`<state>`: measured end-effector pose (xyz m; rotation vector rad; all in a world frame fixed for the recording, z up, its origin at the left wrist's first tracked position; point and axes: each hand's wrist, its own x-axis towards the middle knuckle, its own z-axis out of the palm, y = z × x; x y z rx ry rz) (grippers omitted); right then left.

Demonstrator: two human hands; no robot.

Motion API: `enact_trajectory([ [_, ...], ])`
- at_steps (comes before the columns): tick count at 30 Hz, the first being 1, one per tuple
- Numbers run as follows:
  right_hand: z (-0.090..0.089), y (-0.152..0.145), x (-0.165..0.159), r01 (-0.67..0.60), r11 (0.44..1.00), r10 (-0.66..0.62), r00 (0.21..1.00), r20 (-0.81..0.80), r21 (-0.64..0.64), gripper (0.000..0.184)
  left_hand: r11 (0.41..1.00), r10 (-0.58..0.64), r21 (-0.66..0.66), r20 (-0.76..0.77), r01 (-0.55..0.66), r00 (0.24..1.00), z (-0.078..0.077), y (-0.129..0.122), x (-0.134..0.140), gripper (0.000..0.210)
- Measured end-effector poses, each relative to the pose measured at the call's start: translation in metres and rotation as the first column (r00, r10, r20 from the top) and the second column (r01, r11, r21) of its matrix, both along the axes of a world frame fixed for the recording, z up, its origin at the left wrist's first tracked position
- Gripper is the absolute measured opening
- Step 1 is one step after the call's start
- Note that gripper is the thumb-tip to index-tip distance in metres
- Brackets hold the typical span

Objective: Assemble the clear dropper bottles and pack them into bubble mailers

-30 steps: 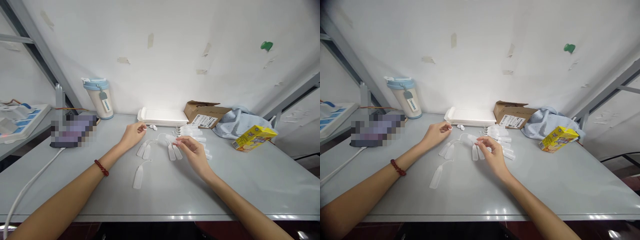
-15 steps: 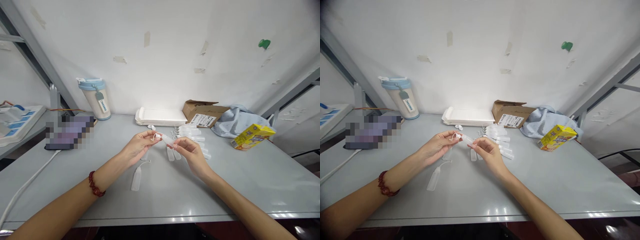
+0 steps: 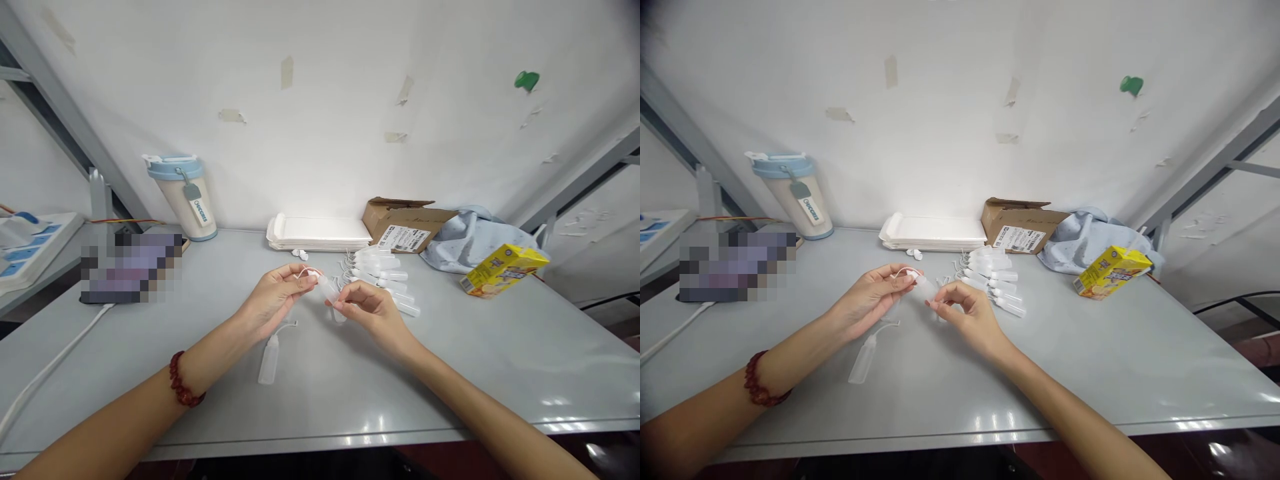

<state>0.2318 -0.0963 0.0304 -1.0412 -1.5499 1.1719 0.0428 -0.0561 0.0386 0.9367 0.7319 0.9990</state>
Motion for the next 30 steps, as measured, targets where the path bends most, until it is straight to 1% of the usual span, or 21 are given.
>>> enact_trajectory([
  [7,0.0015,-0.0013,-0.0014,0.007,0.999,-0.012,0.995,0.102,0.048,0.012,1.000,0.016,0.004,-0.048,-0.016,0.999,0.0018,-0.0017,0.0006,0.012],
  [15,0.0025,-0.0041,-0.0014,-0.020,0.998,0.009,0.985,0.170,0.067,0.010,1.000,0.007,0.010,-0.104,-0.007,0.995,0.0013,-0.0012,0.0003,0.016],
  [21,0.0014,-0.0052,-0.0012,-0.038,0.988,-0.004,0.962,0.274,0.151,0.005,1.000,-0.008,0.028,-0.119,0.011,0.993,-0.0011,-0.0023,0.0012,0.015],
  [23,0.0016,-0.0053,-0.0010,-0.041,0.985,-0.008,0.959,0.284,0.165,0.005,0.999,-0.015,0.035,-0.135,0.020,0.991,-0.0012,-0.0032,0.0013,0.015],
  [30,0.0047,-0.0074,-0.0011,-0.048,0.997,0.036,0.981,0.192,0.061,0.010,1.000,-0.026,0.009,-0.128,0.027,0.991,0.0010,-0.0028,0.0000,0.013],
])
